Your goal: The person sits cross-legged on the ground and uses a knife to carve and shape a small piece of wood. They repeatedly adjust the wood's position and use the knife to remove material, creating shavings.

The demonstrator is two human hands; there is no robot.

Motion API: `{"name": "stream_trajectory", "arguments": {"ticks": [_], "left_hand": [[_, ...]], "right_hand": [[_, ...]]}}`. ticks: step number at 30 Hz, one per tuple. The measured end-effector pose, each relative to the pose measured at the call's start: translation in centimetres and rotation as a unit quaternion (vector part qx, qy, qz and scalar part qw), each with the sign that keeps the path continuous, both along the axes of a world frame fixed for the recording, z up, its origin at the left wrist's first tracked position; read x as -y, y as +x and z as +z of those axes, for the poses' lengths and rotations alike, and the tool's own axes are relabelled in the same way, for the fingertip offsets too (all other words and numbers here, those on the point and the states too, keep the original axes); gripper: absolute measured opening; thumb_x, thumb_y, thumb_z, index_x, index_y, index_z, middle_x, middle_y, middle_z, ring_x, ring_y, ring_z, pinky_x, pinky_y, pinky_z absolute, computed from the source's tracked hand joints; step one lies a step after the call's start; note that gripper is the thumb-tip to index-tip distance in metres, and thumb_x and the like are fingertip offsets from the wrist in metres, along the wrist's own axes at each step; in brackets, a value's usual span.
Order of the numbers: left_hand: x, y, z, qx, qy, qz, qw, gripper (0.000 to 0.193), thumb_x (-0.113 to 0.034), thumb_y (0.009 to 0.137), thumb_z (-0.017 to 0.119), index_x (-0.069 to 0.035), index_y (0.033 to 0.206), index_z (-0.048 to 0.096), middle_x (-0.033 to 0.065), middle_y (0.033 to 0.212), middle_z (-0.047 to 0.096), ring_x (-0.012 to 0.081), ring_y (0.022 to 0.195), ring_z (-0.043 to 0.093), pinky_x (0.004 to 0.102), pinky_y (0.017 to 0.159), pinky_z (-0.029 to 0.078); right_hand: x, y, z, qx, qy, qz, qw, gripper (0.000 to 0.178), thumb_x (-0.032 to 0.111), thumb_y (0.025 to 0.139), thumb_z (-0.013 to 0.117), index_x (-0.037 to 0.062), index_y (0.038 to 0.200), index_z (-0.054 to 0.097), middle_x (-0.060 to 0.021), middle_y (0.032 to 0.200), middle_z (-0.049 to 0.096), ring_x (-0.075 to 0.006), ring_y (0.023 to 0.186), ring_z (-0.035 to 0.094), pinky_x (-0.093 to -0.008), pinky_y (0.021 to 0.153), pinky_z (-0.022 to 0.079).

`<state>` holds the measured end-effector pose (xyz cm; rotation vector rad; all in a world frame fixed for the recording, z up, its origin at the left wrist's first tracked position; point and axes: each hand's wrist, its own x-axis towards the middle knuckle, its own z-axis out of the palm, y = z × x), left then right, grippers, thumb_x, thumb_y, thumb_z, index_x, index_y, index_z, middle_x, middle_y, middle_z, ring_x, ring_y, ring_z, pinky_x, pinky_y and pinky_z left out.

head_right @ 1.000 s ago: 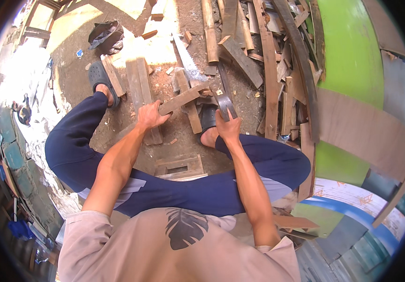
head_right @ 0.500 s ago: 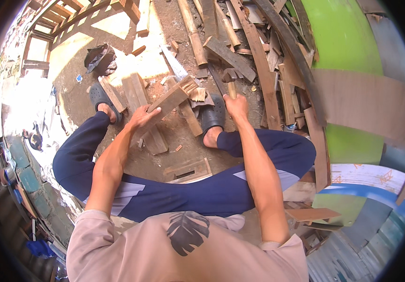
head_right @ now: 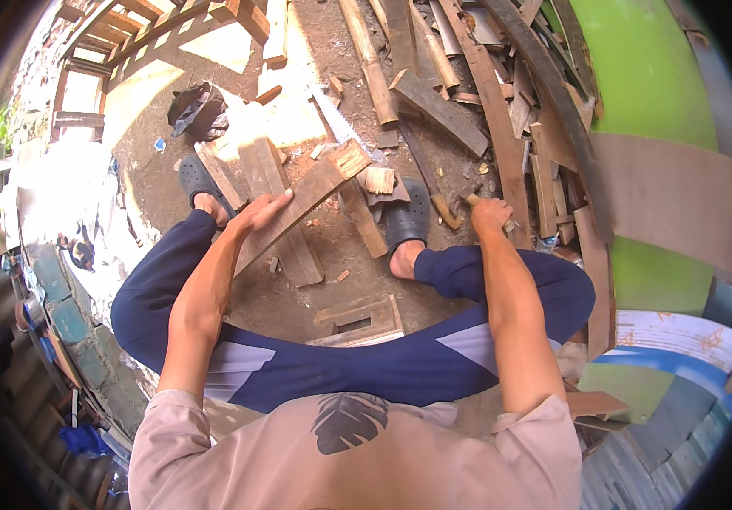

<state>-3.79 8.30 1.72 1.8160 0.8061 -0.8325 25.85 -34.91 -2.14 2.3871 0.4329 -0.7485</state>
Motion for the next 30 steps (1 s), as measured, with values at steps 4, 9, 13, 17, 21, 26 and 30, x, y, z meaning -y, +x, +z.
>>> {"name": "stream_trajectory", "arguments": {"ticks": [4, 9, 13, 17, 21, 26, 30], "left_hand": [[-0.3, 0.1, -0.4, -0.011, 0.013, 0.016, 1.000, 0.106, -0.087, 0.091, 0.036, 0.008, 0.126, 0.069, 0.0326, 0.126, 0.067, 0.0423, 0.122, 0.063, 0.0483, 0.104, 0.045], [-0.4, -0.3, -1.0, -0.005, -0.004, 0.024, 1.000, 0.110, -0.088, 0.090, 0.035, 0.011, 0.123, 0.069, 0.0331, 0.122, 0.069, 0.0428, 0.118, 0.065, 0.0485, 0.103, 0.045], [-0.2, -0.7, -1.0, -0.018, -0.031, 0.020, 0.999, 0.110, -0.086, 0.092, 0.032, 0.014, 0.124, 0.067, 0.0319, 0.123, 0.068, 0.0409, 0.119, 0.063, 0.0478, 0.104, 0.044], [0.3, -0.5, 0.2, -0.036, -0.056, 0.031, 0.997, 0.110, -0.085, 0.094, 0.032, 0.015, 0.125, 0.066, 0.0308, 0.124, 0.068, 0.0407, 0.119, 0.062, 0.0467, 0.105, 0.044], [0.6, -0.5, 0.0, -0.007, 0.010, 0.040, 0.999, 0.101, -0.084, 0.091, 0.042, 0.009, 0.122, 0.070, 0.0292, 0.118, 0.071, 0.0381, 0.113, 0.066, 0.0472, 0.099, 0.047], [2.3, -0.8, -0.1, -0.013, 0.151, 0.036, 0.988, 0.097, -0.084, 0.088, 0.045, 0.004, 0.116, 0.073, 0.0298, 0.111, 0.072, 0.0425, 0.108, 0.068, 0.0485, 0.096, 0.050], [4.5, -1.4, 1.5, -0.021, 0.225, 0.060, 0.972, 0.096, -0.087, 0.086, 0.045, 0.002, 0.106, 0.074, 0.0278, 0.106, 0.073, 0.0408, 0.107, 0.069, 0.0485, 0.092, 0.052]], "right_hand": [[-0.1, -1.5, -1.6, 0.035, 0.025, 0.070, 0.997, 0.035, 0.025, 0.103, 0.050, 0.0114, 0.127, 0.071, -0.0100, 0.127, 0.067, -0.0285, 0.122, 0.059, -0.0436, 0.101, 0.044], [-3.8, -2.7, -2.0, -0.109, 0.174, -0.008, 0.979, 0.036, 0.022, 0.096, 0.057, 0.0068, 0.125, 0.072, -0.0185, 0.124, 0.071, -0.0374, 0.117, 0.067, -0.0464, 0.099, 0.053], [-4.8, -4.4, -4.5, -0.108, 0.140, -0.068, 0.982, 0.032, 0.024, 0.097, 0.058, 0.0049, 0.115, 0.077, -0.0205, 0.122, 0.073, -0.0325, 0.117, 0.071, -0.0441, 0.097, 0.057], [-4.9, -5.2, -7.3, -0.091, 0.135, -0.070, 0.984, 0.036, 0.025, 0.103, 0.050, 0.0055, 0.112, 0.078, -0.0177, 0.115, 0.076, -0.0311, 0.108, 0.074, -0.0434, 0.090, 0.060], [-4.5, -4.7, -8.4, -0.058, 0.166, -0.087, 0.980, 0.038, 0.025, 0.104, 0.047, 0.0048, 0.109, 0.079, -0.0192, 0.113, 0.076, -0.0336, 0.105, 0.075, -0.0444, 0.089, 0.060], [-5.3, -3.4, -6.1, -0.106, 0.157, -0.124, 0.974, 0.035, 0.025, 0.089, 0.060, 0.0005, 0.107, 0.078, -0.0234, 0.115, 0.075, -0.0363, 0.112, 0.072, -0.0462, 0.094, 0.058], [-6.5, -2.5, -4.1, -0.154, 0.148, -0.201, 0.956, 0.040, 0.026, 0.079, 0.065, 0.0013, 0.108, 0.078, -0.0249, 0.120, 0.073, -0.0392, 0.118, 0.069, -0.0466, 0.096, 0.057]]}}
